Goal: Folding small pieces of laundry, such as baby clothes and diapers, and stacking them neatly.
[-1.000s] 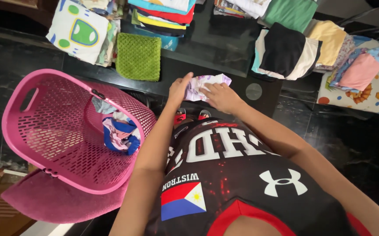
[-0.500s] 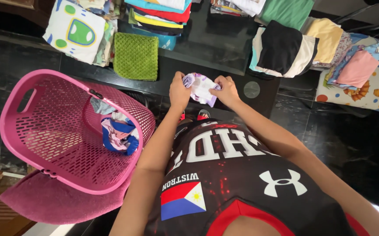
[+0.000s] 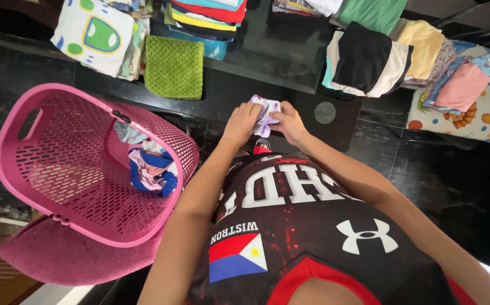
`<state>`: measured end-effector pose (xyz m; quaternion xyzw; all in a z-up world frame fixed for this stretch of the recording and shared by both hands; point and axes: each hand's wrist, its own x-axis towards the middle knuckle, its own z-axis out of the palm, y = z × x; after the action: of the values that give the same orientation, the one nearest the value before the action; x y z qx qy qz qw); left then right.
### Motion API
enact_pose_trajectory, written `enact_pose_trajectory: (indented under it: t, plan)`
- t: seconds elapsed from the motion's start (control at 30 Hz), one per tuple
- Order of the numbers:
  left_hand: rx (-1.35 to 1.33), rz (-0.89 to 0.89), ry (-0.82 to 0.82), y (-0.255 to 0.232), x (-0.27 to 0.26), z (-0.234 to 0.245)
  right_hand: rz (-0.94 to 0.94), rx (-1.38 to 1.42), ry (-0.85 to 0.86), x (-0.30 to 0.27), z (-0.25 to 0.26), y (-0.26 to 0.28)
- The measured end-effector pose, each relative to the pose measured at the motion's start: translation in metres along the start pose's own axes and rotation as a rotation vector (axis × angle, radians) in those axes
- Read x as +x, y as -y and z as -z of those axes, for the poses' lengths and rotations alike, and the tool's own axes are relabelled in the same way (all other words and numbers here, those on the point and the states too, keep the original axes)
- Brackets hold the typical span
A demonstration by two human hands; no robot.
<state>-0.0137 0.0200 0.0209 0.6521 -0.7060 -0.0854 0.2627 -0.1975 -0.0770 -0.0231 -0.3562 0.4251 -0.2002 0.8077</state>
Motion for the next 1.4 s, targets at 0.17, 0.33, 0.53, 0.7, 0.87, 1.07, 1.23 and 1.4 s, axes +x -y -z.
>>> enact_pose_trajectory:
  t: [0.17, 0.33, 0.53, 0.7, 0.87, 1.07, 1.23, 1.4]
  plan:
    - [0.038, 0.091, 0.067, 0.016, -0.012, -0.034, 0.088, 0.03, 0.121, -0.003, -0.003, -0.009]
    - [0.001, 0.054, 0.163, 0.009, 0.002, -0.006, 0.116, -0.019, 0.125, -0.008, -0.009, 0.007]
    - [-0.529, 0.36, 0.087, 0.035, 0.007, -0.028, 0.049, -0.156, 0.092, -0.011, -0.004, 0.02]
    - [-0.5, 0.359, 0.162, 0.041, 0.019, -0.032, 0.097, -0.235, 0.111, -0.009, 0.004, 0.018]
    - [-0.454, 0.399, 0.184, 0.04, 0.023, -0.039, 0.081, -0.171, 0.106, -0.009, 0.009, 0.018]
    - [-0.523, 0.373, 0.179, 0.041, 0.023, -0.047, 0.074, -0.142, 0.125, -0.012, 0.013, 0.021]
    - [-0.402, 0.422, 0.246, 0.035, 0.029, -0.038, 0.075, -0.133, 0.157, -0.013, 0.015, 0.023]
    - [-0.403, 0.445, 0.207, 0.025, 0.03, -0.036, 0.074, -0.103, 0.184, -0.013, 0.016, 0.023]
